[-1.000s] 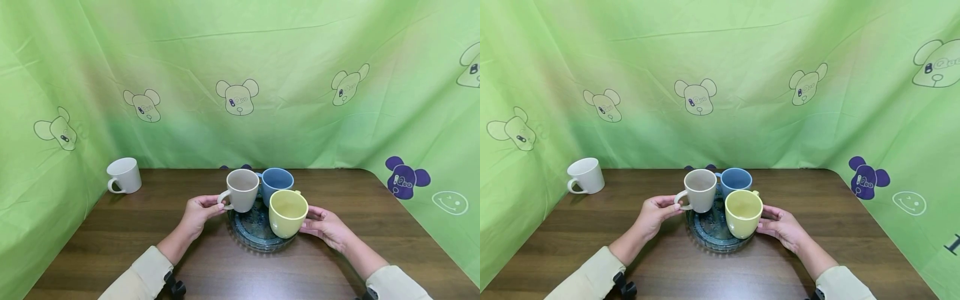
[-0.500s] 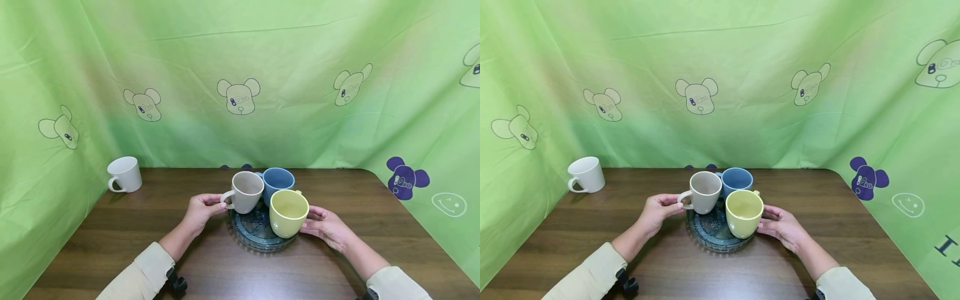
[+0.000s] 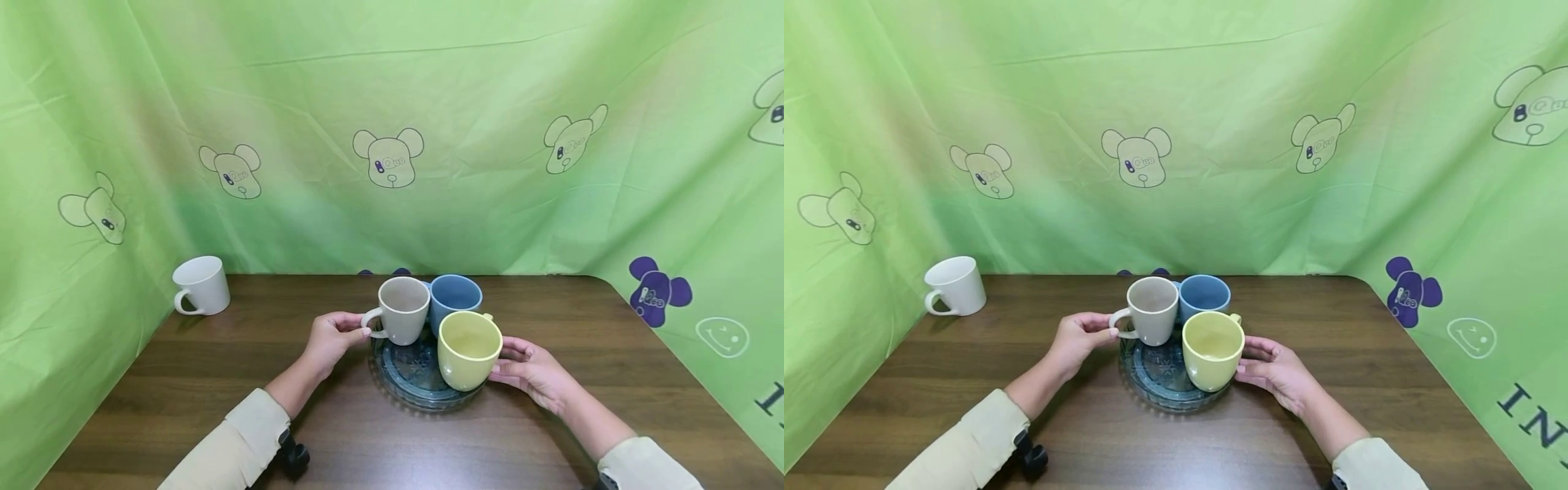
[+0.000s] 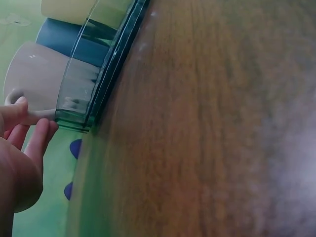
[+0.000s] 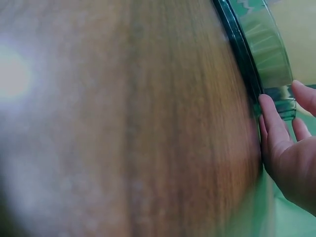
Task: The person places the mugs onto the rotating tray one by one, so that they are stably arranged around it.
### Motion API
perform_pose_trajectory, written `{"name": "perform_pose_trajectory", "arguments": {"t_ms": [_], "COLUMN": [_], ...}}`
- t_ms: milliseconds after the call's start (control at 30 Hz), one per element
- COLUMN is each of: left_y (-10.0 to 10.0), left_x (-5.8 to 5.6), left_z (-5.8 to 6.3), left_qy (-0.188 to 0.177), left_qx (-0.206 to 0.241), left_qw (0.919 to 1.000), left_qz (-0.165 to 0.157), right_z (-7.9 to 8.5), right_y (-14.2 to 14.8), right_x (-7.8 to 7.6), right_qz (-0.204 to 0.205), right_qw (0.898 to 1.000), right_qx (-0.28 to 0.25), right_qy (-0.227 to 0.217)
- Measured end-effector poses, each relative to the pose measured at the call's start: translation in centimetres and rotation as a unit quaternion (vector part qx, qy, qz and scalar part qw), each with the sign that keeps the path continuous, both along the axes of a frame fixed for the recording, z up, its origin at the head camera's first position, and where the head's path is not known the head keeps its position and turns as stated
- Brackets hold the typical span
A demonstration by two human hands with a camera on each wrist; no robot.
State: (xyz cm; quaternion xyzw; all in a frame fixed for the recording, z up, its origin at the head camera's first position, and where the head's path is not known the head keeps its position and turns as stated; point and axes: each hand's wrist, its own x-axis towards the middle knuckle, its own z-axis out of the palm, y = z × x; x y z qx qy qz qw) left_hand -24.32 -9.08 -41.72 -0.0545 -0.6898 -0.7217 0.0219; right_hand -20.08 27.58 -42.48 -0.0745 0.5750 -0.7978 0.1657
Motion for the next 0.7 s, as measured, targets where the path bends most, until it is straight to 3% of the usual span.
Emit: {"name": "perform_pose_trajectory", "arguments": {"t_ms": [233, 700], "left_y": [0.1, 0.4], "left_x": [-0.1, -1.5], "left_z": [0.4, 0.3], "left_qy": [0.002, -0.021], "left_qx": [-0.013, 0.042], "left_qw": [0.9999, 0.9985], "left_qz": [0.005, -0.027], "right_z": [0.1, 0.6], "right_y": [-0.1, 0.7], "right_x": [0.2, -0.6], "right_qz": [-0.001, 0.028], "right_qw": [1.0, 0.995], "right_qx": [0.013, 0.087], "right_qy": [0.004, 0.045]}}
